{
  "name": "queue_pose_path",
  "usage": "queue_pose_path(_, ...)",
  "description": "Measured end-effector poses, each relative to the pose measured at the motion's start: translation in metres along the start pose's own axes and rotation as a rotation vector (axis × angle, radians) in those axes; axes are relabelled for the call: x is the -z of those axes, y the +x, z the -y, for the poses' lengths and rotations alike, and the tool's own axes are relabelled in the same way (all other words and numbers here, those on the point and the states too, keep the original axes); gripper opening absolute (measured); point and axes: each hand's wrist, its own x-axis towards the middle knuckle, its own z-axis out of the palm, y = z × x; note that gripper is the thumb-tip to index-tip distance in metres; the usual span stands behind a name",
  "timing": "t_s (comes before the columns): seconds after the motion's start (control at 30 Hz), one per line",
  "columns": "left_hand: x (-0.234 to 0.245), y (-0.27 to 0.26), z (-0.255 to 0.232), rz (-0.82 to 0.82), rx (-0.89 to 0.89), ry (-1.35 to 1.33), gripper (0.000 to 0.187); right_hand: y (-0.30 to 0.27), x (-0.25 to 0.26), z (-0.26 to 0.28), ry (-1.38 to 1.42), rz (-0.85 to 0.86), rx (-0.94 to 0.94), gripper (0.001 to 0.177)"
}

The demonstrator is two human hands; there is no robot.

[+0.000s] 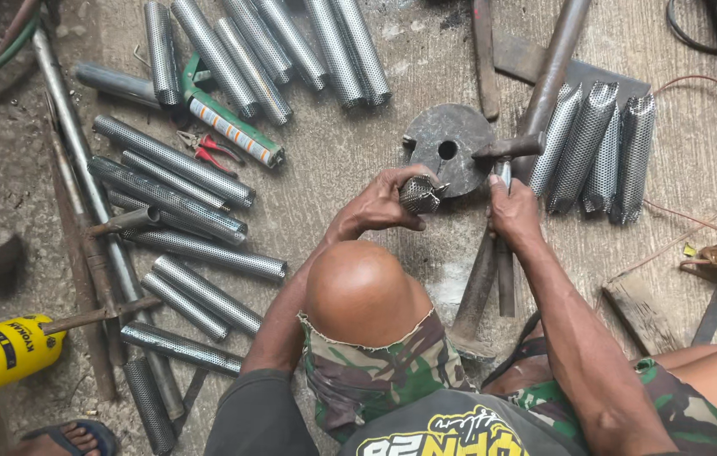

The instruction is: The person sits on the ground and uses a hammer to repeatedly strike a perforated metal tube placed on a metal anvil. They adjust the tube's position and continue hammering to shape it.

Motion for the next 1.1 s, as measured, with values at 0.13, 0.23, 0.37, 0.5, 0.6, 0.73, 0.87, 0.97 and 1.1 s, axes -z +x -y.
queue_pose_path(0.13, -0.002, 0.009, 0.002, -0.013, -0.129, 0.006, 0.075, -0.008, 0.006, 0.02, 0.049, 0.027, -0.015, 0.045)
queue_pose_path(0.23, -0.002, 0.012, 0.0, -0.017, -0.161, 0.022, 0.076, -0.009, 0.009, 0.019, 0.08, 0.039, -0.033, 0.046)
queue_pose_path(0.37, -0.007, 0.009, -0.014, 0.016, -0.074, -0.042, 0.072, -0.01, 0.007, 0.022, 0.101, 0.04, -0.043, 0.046)
queue_pose_path(0.5, 0.002, -0.007, 0.036, -0.072, 0.255, 0.179, 0.114, -0.014, 0.009, 0.028, 0.103, 0.035, -0.066, 0.047)
queue_pose_path(0.6, -0.01, -0.009, 0.024, -0.137, 0.284, 0.233, 0.121, -0.017, 0.009, 0.036, 0.108, 0.041, -0.083, 0.047)
queue_pose_path(0.73, -0.02, -0.006, 0.023, -0.1, 0.092, -0.167, 0.065, -0.02, 0.008, 0.04, 0.142, 0.037, -0.085, 0.047)
queue_pose_path(0.87, -0.031, -0.008, 0.043, -0.349, 0.224, -0.438, 0.036, -0.022, 0.008, 0.041, 0.139, 0.026, -0.074, 0.044)
queue_pose_path(0.97, -0.038, -0.019, 0.02, -0.489, 0.3, -0.38, 0.04, -0.01, -0.003, 0.005, -0.314, -0.074, 0.077, 0.056)
queue_pose_path(1.1, -0.026, -0.024, 0.045, -0.527, 0.345, -0.382, 0.038, -0.032, 0.013, 0.038, -0.005, 0.061, 0.05, 0.032)
